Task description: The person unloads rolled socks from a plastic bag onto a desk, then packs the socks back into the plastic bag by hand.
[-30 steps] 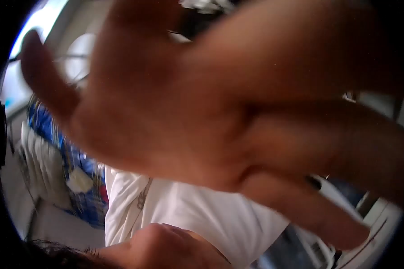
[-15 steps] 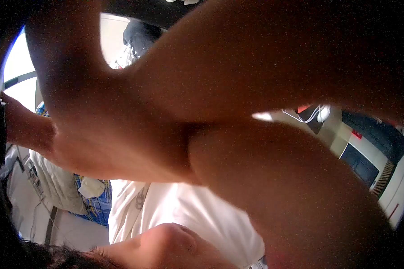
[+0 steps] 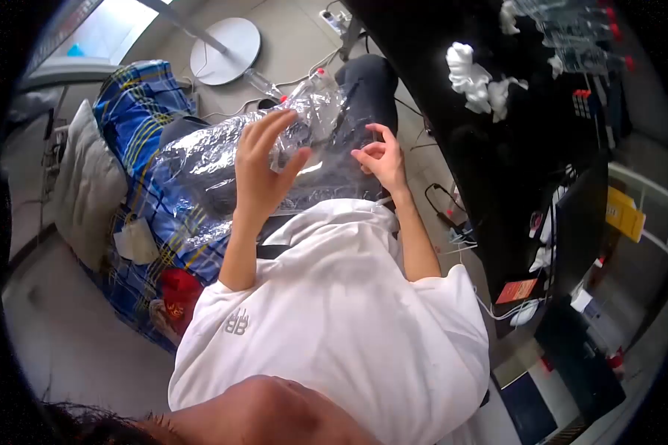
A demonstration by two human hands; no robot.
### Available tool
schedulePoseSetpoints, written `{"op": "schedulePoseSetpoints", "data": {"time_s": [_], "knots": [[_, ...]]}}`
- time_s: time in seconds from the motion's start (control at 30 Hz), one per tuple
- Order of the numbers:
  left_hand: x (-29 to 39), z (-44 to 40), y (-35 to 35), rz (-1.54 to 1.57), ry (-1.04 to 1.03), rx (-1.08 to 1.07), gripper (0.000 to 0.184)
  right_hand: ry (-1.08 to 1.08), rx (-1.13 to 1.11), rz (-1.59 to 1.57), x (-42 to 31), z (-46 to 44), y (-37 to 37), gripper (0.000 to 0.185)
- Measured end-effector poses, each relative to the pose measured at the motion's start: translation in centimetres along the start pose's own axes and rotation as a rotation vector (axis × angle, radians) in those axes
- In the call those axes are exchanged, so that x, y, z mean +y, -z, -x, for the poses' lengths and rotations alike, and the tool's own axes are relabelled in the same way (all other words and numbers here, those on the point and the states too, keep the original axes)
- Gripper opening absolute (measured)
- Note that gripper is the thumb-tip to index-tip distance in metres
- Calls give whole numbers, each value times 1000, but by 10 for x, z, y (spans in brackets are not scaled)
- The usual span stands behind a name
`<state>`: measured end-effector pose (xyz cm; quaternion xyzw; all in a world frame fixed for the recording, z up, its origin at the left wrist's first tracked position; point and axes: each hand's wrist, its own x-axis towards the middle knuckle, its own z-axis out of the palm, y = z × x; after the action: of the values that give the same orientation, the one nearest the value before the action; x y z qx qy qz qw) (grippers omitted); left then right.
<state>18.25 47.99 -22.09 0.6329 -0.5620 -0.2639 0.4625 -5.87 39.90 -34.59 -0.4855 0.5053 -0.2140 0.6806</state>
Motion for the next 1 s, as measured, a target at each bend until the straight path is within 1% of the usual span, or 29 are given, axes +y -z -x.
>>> {"op": "schedulePoseSetpoints", "data": {"time_s": [0.03,0.07,0.13,0.2,0.23,0.27,0.3,0.33,0.37,0.43,0.5,0.57,0.63,0.67,0.73,0.77,0.8,0.87,0.9,0.93,1.0], "knots": [[-7,13,-1,-321,19,42,63,33,5,33,-4,2,-2,65],[-9,22,-4,-317,37,65,63,65,6,71,-10,2,-4,66],[-8,36,-11,-477,44,23,65,95,-21,131,-26,5,-12,68],[-15,42,-15,-480,90,63,64,224,-35,240,-47,4,-34,74],[-19,42,-13,-539,78,32,62,244,-45,267,-53,4,-40,78],[-23,43,-12,-596,64,-5,60,248,-62,276,-62,6,-46,78],[-29,43,-10,-581,83,10,52,272,-64,273,-72,9,-53,80],[-32,45,-5,-584,90,22,52,297,-64,268,-79,12,-59,82],[-35,46,2,-558,54,51,48,295,-85,207,-82,14,-62,85],[-33,46,14,-505,-4,138,38,304,-81,187,-87,14,-67,84],[-28,49,25,-473,-30,199,36,304,-79,168,-91,14,-72,83],[-24,51,36,-442,-111,266,31,614,143,695,-96,11,-76,81],[-15,52,42,-414,-119,291,31,914,256,1036,-101,11,-75,66],[-11,54,43,-373,-138,298,31,918,239,1030,-100,14,-76,66],[-6,56,41,-372,-151,301,33,1199,273,932,-96,19,-80,60],[-3,56,38,-350,-158,302,33,1296,293,964,-102,20,-89,54],[-1,55,36,-327,-169,304,34,1298,300,958,-98,20,-87,54],[4,53,36,-373,-201,296,35,1372,68,968,-86,18,-74,46],[6,53,36,-383,-214,285,34,1440,-58,1039,-85,22,-66,42],[8,53,36,-394,-226,275,34,1444,-54,1038,-67,25,-63,42],[13,53,37,-401,-249,270,33,1452,-114,1056,-65,27,-74,50]]}}
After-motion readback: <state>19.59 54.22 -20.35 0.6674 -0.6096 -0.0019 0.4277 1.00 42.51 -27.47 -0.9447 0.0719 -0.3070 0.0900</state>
